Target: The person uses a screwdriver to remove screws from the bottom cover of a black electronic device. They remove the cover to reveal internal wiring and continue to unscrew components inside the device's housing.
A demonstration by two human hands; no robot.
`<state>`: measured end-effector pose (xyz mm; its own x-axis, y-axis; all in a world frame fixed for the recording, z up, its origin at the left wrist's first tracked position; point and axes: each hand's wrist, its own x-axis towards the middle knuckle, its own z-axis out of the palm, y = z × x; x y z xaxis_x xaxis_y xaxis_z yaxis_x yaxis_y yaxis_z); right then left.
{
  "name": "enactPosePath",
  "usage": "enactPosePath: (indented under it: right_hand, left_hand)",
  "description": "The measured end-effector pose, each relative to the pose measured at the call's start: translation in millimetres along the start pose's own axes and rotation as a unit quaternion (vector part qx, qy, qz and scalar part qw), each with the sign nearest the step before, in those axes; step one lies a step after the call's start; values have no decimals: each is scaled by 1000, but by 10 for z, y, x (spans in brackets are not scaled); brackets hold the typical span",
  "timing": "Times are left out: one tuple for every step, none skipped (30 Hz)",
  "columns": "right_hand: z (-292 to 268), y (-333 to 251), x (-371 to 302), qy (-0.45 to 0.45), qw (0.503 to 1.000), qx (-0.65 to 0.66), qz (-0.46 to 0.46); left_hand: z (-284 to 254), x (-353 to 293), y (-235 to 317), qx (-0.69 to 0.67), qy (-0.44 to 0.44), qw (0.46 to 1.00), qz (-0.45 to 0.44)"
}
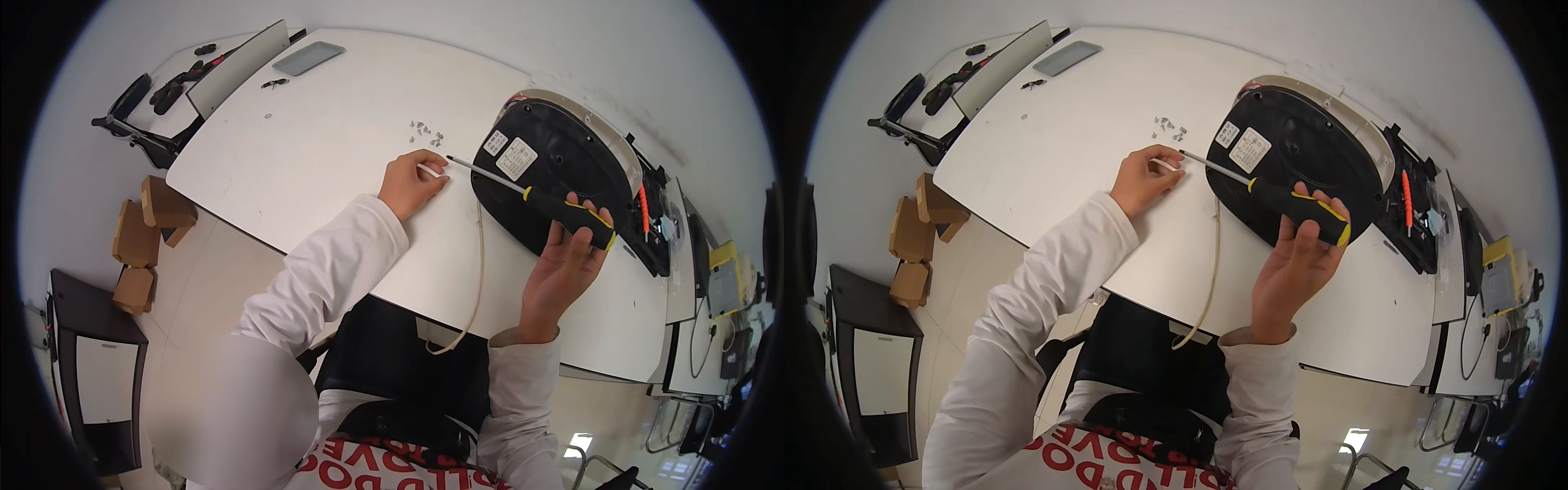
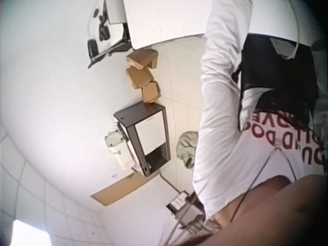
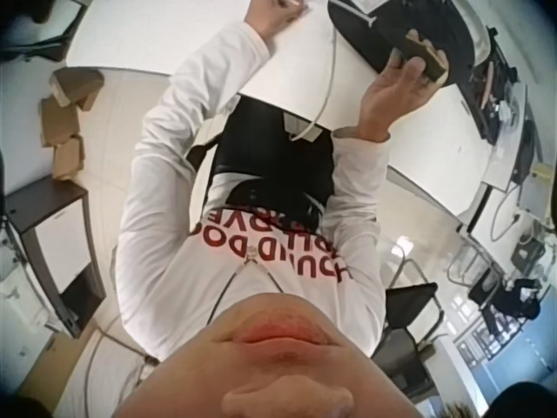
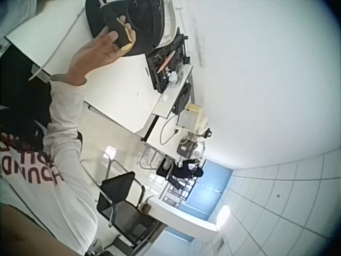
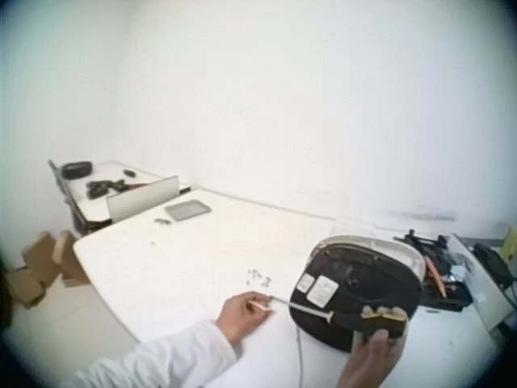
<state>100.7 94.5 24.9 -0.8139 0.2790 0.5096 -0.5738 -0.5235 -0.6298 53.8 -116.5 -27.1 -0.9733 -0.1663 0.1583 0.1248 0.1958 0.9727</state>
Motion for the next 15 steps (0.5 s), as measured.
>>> enactPosePath:
  right_hand:
    - [-28, -28, 9, 1, 1000, 3, -3]
    - [-51, -52, 14, 2, 1000, 8, -5]
    - [-70, -77, 25, 8, 1000, 13, -7]
    - [-86, -105, 41, 14, 1000, 18, -9]
    - [-116, -139, 54, 20, 1000, 21, -11]
    - [-149, -175, 65, 22, 1000, 5, -17]
    - [-199, -220, 69, 20, 1000, 5, -22]
    - [-254, -262, 77, 19, 999, 6, -30]
    - [-314, -310, 88, 18, 999, 6, -37]
    - [-376, -364, 109, 16, 999, -5, -46]
    - [-418, -417, 115, 24, 998, -8, -54]
    - [-453, -472, 124, 32, 998, -10, -61]
    - [-490, -523, 133, 40, 997, -13, -69]
    - [-525, -568, 147, 48, 996, -23, -77]
    - [-570, -604, 162, 68, 994, -17, -78]
  left_hand:
    - [21, -18, -6, 37, -6, 999, 30]
    - [30, -46, -7, 76, -11, 995, 59]
    - [35, -60, -1, 98, -27, 991, 85]
    - [36, -61, 14, 120, -44, 986, 111]
    - [54, -86, 48, 140, -61, 979, 135]
    - [68, -136, 82, 142, -81, 976, 141]
    - [74, -206, 124, 144, -102, 973, 147]
    - [82, -260, 170, 147, -122, 969, 155]
    - [102, -320, 199, 156, -127, 965, 165]
    - [131, -391, 219, 165, -132, 961, 176]
    - [148, -464, 215, 176, -136, 957, 185]
    - [169, -509, 192, 197, -145, 953, 180]
    - [194, -535, 195, 213, -146, 949, 180]
    - [220, -555, 220, 228, -146, 946, 180]
    - [249, -566, 229, 244, -146, 942, 180]
